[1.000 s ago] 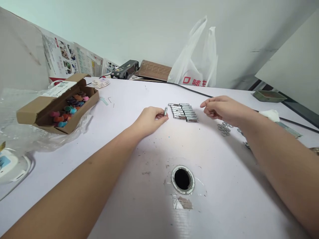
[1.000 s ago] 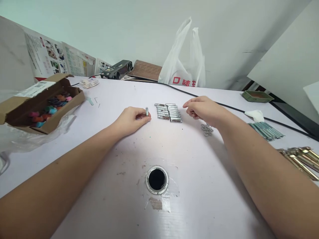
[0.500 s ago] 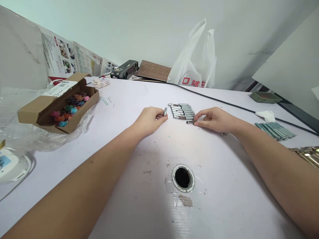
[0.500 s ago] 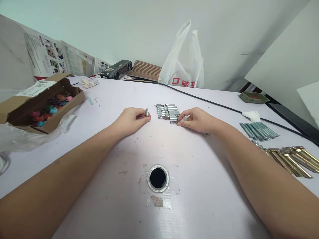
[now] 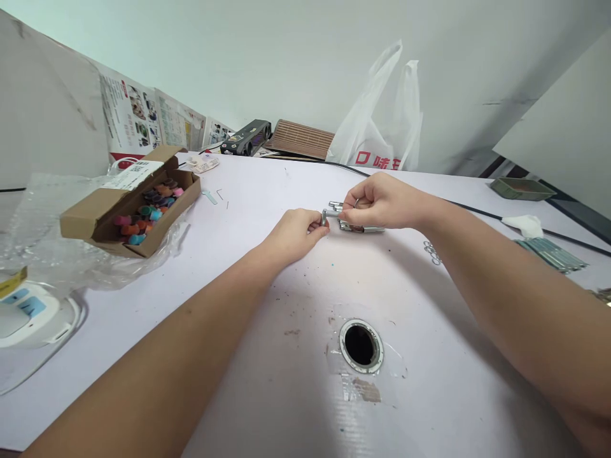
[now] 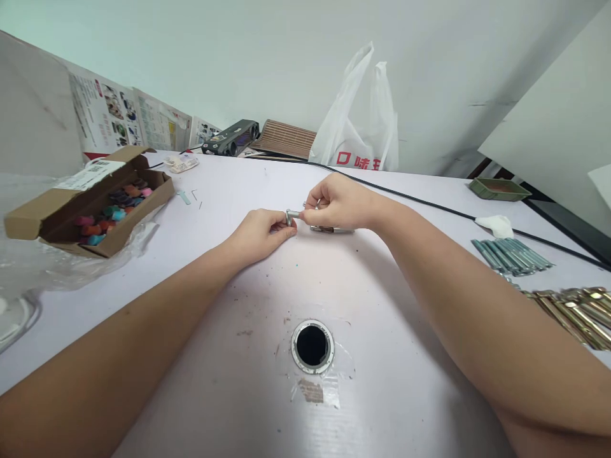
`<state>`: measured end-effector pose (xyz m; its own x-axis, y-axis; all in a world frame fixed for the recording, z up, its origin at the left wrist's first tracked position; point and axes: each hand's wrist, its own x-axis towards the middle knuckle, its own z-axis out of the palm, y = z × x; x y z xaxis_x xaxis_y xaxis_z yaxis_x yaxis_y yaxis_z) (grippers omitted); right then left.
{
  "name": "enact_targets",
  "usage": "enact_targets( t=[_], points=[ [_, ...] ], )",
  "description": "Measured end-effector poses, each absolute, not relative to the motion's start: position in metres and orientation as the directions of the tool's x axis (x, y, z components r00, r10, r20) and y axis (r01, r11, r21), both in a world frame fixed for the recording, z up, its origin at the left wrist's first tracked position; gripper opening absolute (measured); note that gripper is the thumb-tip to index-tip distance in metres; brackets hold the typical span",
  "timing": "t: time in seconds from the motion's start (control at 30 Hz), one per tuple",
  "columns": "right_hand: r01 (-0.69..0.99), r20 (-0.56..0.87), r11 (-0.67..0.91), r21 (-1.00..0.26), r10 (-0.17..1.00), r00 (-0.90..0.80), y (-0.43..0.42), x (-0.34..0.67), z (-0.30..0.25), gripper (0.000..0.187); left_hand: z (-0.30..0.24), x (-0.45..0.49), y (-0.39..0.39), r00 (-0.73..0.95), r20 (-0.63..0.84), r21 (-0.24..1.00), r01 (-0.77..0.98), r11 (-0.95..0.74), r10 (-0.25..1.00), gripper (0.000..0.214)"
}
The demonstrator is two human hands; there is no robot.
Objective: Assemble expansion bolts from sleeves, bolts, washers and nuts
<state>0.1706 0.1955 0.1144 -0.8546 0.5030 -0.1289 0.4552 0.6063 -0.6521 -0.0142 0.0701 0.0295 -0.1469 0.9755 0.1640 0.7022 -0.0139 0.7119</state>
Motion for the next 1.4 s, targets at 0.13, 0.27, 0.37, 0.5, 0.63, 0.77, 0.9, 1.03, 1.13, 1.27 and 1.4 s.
enact_targets(
  t=[0.13, 0.27, 0.37, 0.5, 0.63, 0.77, 0.9, 1.03, 1.13, 1.27, 1.4],
  points=[
    [0.465, -0.065, 0.655, -0.596, 0.538, -0.841, 0.197, 0.162, 0.124, 0.027, 0.027, -0.015, 0.071, -0.142, 0.169, 0.685, 0.729, -0.013, 0.975, 0.019],
    [0.486, -0.020, 0.684, -0.544, 0.569, -0.822, 0.194, 0.157, 0.130, 0.031, 0.025, -0.015, 0.072, -0.139, 0.166, 0.677, 0.736, -0.010, 0.976, 0.020],
    [0.489, -0.005, 0.708, -0.509, 0.566, -0.824, 0.191, 0.153, 0.135, 0.029, 0.026, -0.014, 0.071, -0.142, 0.157, 0.682, 0.732, -0.003, 0.977, 0.020],
    [0.492, -0.040, 0.728, -0.477, 0.541, -0.840, 0.196, 0.150, 0.144, 0.027, 0.028, -0.013, 0.070, -0.146, 0.154, 0.701, 0.713, -0.004, 0.977, 0.019],
    [0.496, -0.083, 0.751, -0.436, 0.515, -0.853, 0.204, 0.146, 0.149, 0.028, 0.029, -0.013, 0.070, -0.137, 0.166, 0.706, 0.708, -0.021, 0.977, 0.019],
    [0.475, -0.085, 0.799, -0.369, 0.480, -0.873, 0.205, 0.137, 0.145, 0.031, 0.029, -0.012, 0.071, -0.138, 0.166, 0.710, 0.704, -0.022, 0.976, 0.017],
    [0.440, -0.070, 0.841, -0.314, 0.442, -0.894, 0.203, 0.129, 0.142, 0.044, 0.029, -0.013, 0.071, -0.135, 0.183, 0.707, 0.707, -0.035, 0.974, 0.020],
    [0.452, 0.028, 0.782, -0.429, 0.511, -0.859, 0.197, 0.138, 0.148, 0.040, 0.026, -0.015, 0.072, -0.141, 0.179, 0.707, 0.707, -0.028, 0.974, 0.022],
    [0.579, -0.075, 0.595, -0.557, 0.659, -0.749, 0.188, 0.152, 0.149, 0.033, 0.024, -0.015, 0.072, -0.136, 0.168, 0.714, 0.700, -0.025, 0.976, 0.020],
    [0.660, -0.288, 0.408, -0.631, 0.667, -0.688, 0.182, 0.163, 0.135, 0.029, 0.024, -0.015, 0.073, -0.143, 0.171, 0.726, 0.687, -0.027, 0.975, 0.019],
    [0.551, -0.321, 0.211, -0.807, 0.626, -0.711, 0.187, 0.169, 0.120, 0.026, 0.024, -0.016, 0.073, -0.142, 0.155, 0.746, 0.666, -0.021, 0.978, 0.018]
  ],
)
